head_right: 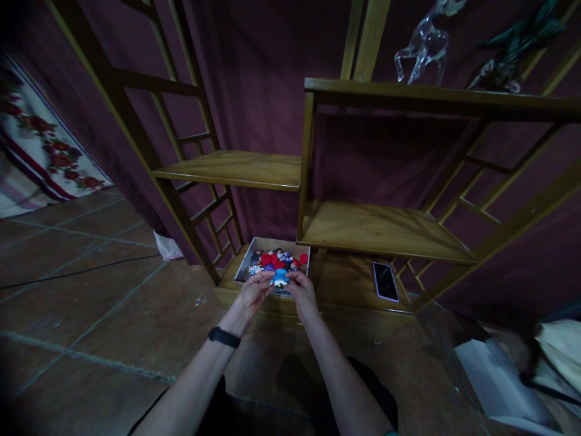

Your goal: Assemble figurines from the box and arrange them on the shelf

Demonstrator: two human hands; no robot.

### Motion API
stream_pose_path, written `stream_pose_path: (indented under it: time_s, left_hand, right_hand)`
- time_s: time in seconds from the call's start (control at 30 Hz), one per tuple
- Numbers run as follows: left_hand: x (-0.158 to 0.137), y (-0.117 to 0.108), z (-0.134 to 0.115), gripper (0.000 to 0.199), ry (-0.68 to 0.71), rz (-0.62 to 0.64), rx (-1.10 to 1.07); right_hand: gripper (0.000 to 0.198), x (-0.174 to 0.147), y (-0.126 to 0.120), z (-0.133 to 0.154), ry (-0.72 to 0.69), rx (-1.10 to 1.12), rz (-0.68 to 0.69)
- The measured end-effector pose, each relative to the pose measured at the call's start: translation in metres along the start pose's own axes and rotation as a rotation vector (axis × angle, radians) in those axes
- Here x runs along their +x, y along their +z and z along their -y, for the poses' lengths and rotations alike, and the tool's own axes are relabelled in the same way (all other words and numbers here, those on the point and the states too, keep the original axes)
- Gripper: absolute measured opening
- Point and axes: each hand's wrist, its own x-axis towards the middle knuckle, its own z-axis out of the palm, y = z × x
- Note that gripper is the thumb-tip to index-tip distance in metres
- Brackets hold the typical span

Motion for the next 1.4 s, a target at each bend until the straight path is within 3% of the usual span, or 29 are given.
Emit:
stream_pose_path:
  time_s: [0.47, 0.7, 1.1, 1.4]
  left_hand:
    - [-0.004, 0.002, -0.011, 0.034, -0.003, 0.101, 0.084]
    - [-0.006, 0.003, -0.010, 0.029, -0.009, 0.131, 0.092]
    - [-0.004, -0.001, -0.009, 0.016, -0.153, 0.029, -0.059]
    - [0.002, -0.004, -0.001, 0.014, -0.190, -0.045, -0.031]
  right_hand:
    - [0.012, 0.000, 0.002, 0.010, -0.096, -0.086, 0.010]
    - [0.022, 0.000, 0.003, 0.018, -0.156, -0.129, 0.032]
    - [0.024, -0.006, 0.002, 0.018, -0.044, -0.132, 0.064]
    - [0.029, -0.009, 0.000, 0.015, 0.064, -0.146, 0.117]
